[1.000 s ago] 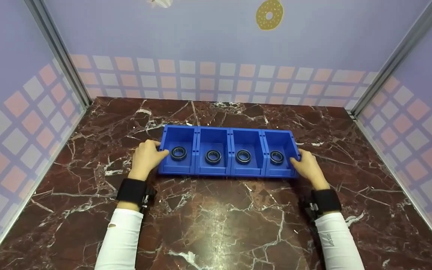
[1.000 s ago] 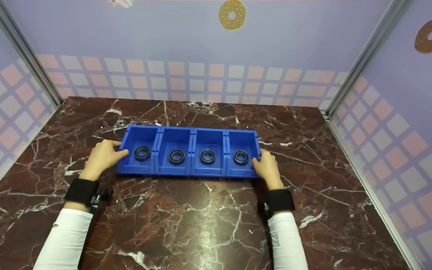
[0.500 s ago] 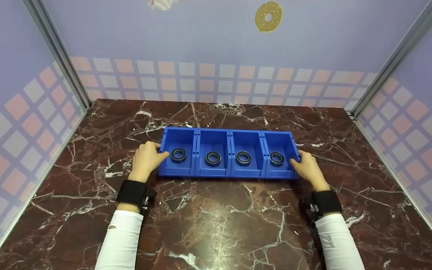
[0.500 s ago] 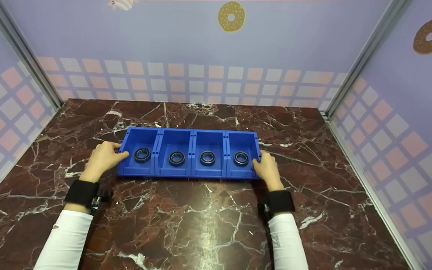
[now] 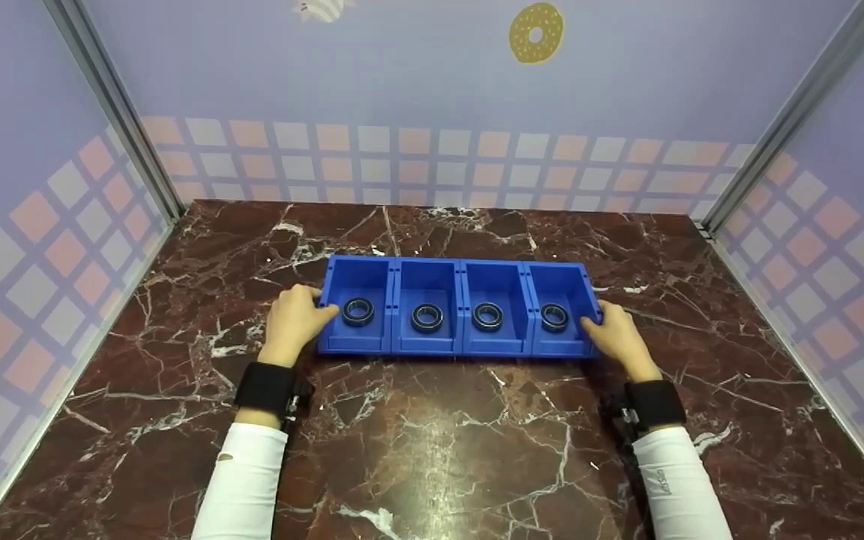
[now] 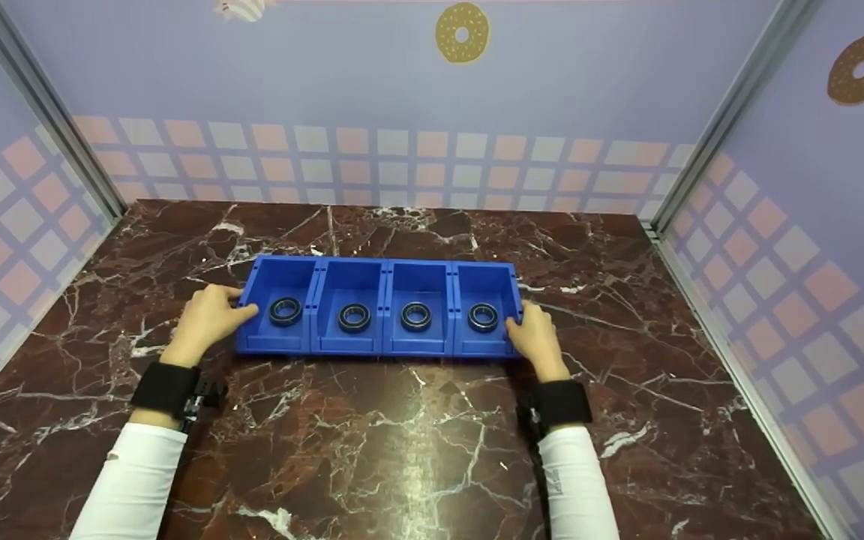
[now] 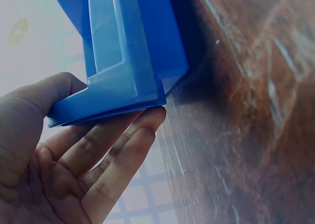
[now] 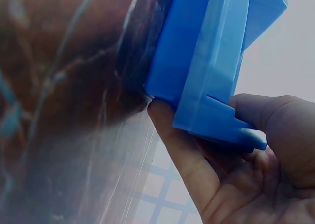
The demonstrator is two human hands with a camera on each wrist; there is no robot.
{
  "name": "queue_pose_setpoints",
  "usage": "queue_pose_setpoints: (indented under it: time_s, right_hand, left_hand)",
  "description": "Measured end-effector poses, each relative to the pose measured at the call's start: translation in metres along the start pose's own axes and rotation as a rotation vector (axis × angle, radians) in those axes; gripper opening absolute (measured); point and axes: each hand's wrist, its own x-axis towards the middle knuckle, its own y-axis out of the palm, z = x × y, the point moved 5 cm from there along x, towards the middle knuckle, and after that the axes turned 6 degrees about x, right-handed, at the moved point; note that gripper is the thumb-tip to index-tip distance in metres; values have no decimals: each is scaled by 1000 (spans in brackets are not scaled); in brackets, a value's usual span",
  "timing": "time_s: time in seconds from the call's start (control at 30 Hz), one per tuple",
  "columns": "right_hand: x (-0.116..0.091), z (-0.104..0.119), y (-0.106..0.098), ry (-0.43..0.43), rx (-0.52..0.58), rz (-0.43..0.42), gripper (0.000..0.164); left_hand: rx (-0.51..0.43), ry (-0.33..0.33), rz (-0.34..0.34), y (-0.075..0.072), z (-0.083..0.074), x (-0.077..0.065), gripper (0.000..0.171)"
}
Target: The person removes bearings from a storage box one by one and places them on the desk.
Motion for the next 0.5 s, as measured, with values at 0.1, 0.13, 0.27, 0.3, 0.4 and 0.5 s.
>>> queue_pose_setpoints:
  time_s: [0.1,0.13,0.27,0.3,0.4,0.5]
  right_hand:
    - [0,0,0,-3,2,-9,34]
    - [0,1,0,-2,2,-12,34]
    - [-1,1,-2,-4,-12,-18,33]
    - [-1,1,-2,-4,-17,-18,34]
    - [-2,4,-5,-14,-30,-24,39]
    - [-2,10,-9,-25,-34,-46,46]
  left_hand:
    - [0,-3,-4,0,1,0,44]
    - [0,-3,-6,0,1,0,44]
    - [-1,2,-15,0,1,0,44]
    - [-3,4,-17,0,1,0,44]
    - [-8,7,-20,1,0,-1,43]
    - [-9,7,-23,0,0,-1,44]
